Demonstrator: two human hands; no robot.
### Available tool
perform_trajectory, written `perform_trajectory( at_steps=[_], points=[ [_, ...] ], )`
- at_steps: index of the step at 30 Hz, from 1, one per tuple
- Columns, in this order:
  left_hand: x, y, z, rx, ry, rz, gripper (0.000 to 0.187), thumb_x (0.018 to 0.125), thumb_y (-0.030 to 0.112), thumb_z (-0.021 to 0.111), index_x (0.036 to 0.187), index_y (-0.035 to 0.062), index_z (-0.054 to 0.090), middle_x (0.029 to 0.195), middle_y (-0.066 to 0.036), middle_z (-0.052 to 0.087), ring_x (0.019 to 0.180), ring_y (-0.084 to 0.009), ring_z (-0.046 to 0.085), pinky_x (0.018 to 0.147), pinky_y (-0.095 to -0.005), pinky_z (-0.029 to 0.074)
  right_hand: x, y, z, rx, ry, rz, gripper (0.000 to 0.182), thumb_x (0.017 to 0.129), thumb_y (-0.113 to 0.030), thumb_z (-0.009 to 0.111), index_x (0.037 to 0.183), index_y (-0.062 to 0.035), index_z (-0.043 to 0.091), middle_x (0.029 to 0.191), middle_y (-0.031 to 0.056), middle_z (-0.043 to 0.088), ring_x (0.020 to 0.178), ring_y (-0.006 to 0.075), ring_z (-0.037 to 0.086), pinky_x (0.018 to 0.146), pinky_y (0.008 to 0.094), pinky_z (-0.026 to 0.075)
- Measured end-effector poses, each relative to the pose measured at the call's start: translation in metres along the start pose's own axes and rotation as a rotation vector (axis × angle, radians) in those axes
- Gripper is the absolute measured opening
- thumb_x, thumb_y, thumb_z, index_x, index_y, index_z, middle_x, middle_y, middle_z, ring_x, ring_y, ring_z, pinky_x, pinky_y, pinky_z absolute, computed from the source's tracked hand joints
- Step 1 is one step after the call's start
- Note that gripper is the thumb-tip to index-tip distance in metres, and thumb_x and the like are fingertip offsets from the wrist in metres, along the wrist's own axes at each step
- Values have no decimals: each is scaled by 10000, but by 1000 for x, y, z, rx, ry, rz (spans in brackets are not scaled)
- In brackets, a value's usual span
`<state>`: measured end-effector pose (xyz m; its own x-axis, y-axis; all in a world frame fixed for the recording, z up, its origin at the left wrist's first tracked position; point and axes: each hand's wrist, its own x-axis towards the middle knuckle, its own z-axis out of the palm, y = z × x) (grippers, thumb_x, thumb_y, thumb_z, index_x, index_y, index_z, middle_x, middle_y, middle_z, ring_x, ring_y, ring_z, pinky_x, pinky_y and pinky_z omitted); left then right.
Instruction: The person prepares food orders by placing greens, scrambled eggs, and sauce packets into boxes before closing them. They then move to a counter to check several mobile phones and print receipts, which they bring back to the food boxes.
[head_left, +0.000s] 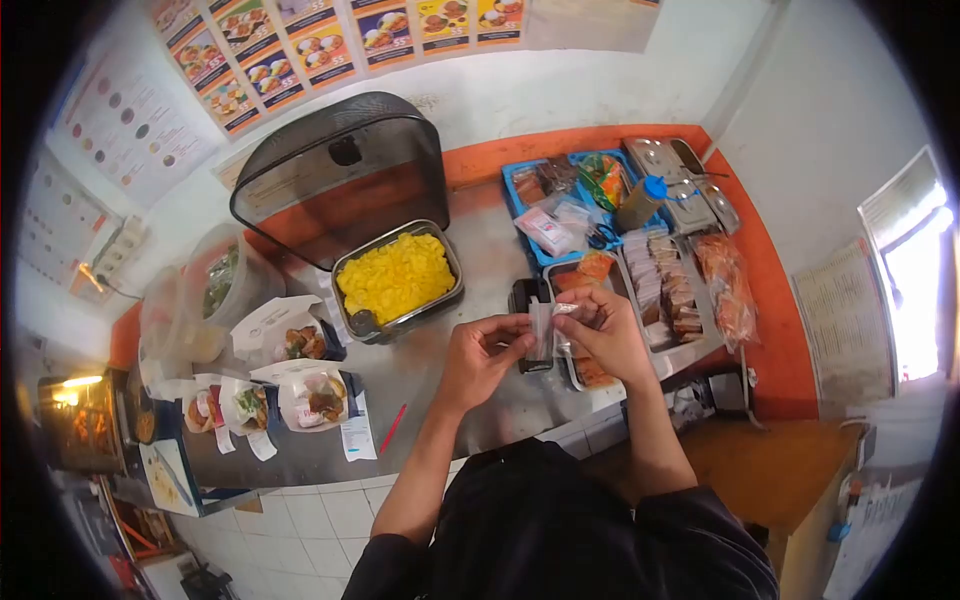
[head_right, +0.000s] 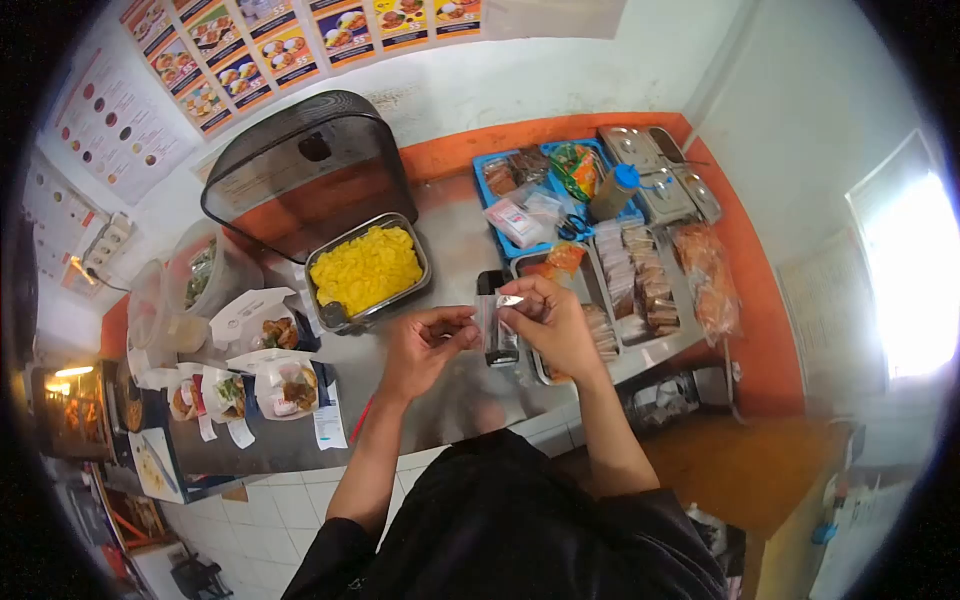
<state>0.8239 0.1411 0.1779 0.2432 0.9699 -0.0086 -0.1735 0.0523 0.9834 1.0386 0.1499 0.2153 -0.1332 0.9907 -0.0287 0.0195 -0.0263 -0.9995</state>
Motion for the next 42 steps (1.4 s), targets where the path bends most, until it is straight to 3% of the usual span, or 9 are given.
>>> perform_trajectory(
  at_steps=[2, 5, 13, 18, 21, 30, 33, 36, 42],
  points=[
    [-4, 0, -3, 151, 31, -33, 246, 931, 61, 769, 1147, -47, 723, 1005, -93, 767, 900, -134, 723, 825, -285, 587, -10, 2, 10, -594, 240, -309, 299, 886, -73, 805, 1126, 26, 658, 953, 72, 730, 876, 88, 676, 790, 255, 542],
    [-20, -4, -4, 268, 62, 25, 234, 921, 41, 774, 1130, -52, 720, 996, -99, 762, 899, -152, 727, 833, -287, 590, -38, 9, 34, -634, 277, -323, 350, 858, -123, 840, 1123, 29, 669, 926, 90, 725, 830, 93, 671, 766, 276, 545],
    [-25, -17, -5, 150, 121, 34, 172, 906, 6, 766, 1066, -44, 729, 979, -107, 761, 862, -166, 731, 800, -294, 584, -30, 25, 42, -10, -76, 12, 269, 1002, -229, 711, 1004, 39, 738, 792, 20, 709, 772, 56, 624, 691, 268, 526],
    [4, -34, 45, 649, 222, 247, 111, 904, 9, 743, 1010, -17, 727, 914, -122, 711, 786, -234, 714, 756, -321, 559, -12, 49, 17, -749, 186, -204, 231, 900, -217, 673, 819, -1, 688, 798, 210, 697, 773, 413, 688, 695, 496, 535],
    [33, -46, 84, 883, 456, 404, 63, 896, -15, 696, 959, -9, 687, 861, -141, 648, 760, -312, 674, 715, -380, 528, -3, 60, -24, -885, 72, -100, 278, 926, -268, 618, 835, -17, 696, 747, 227, 682, 749, 438, 687, 697, 547, 533],
    [135, -38, 174, 794, 150, 143, 149, 794, -53, 690, 895, -12, 588, 924, -119, 605, 700, -288, 599, 679, -376, 487, 43, 67, -164, -562, 155, -145, 161, 830, -139, 706, 817, -5, 618, 791, 191, 654, 746, 367, 665, 668, 460, 504],
    [149, -32, 183, 647, 118, 37, 194, 775, -118, 640, 938, -13, 641, 1041, -91, 656, 661, -111, 554, 585, -273, 444, 62, 70, -195, -217, 37, -190, 142, 787, -31, 727, 842, -7, 598, 799, 122, 634, 723, 229, 649, 667, 365, 496],
    [161, -36, 188, 606, -68, 83, 303, 770, -84, 732, 1060, 2, 711, 1096, -82, 696, 735, -96, 603, 622, -252, 481, 79, 77, -204, 32, 20, 15, 186, 757, 23, 746, 872, -21, 606, 818, 34, 621, 750, 119, 593, 685, 288, 485],
    [181, -45, 190, 827, -1, 333, 463, 736, 26, 903, 1162, 18, 723, 1148, -91, 709, 963, -129, 685, 783, -259, 557, 123, 96, -263, 268, -166, 198, 243, 793, -72, 809, 972, -6, 660, 846, 45, 663, 819, 128, 630, 738, 295, 518]
  ],
)
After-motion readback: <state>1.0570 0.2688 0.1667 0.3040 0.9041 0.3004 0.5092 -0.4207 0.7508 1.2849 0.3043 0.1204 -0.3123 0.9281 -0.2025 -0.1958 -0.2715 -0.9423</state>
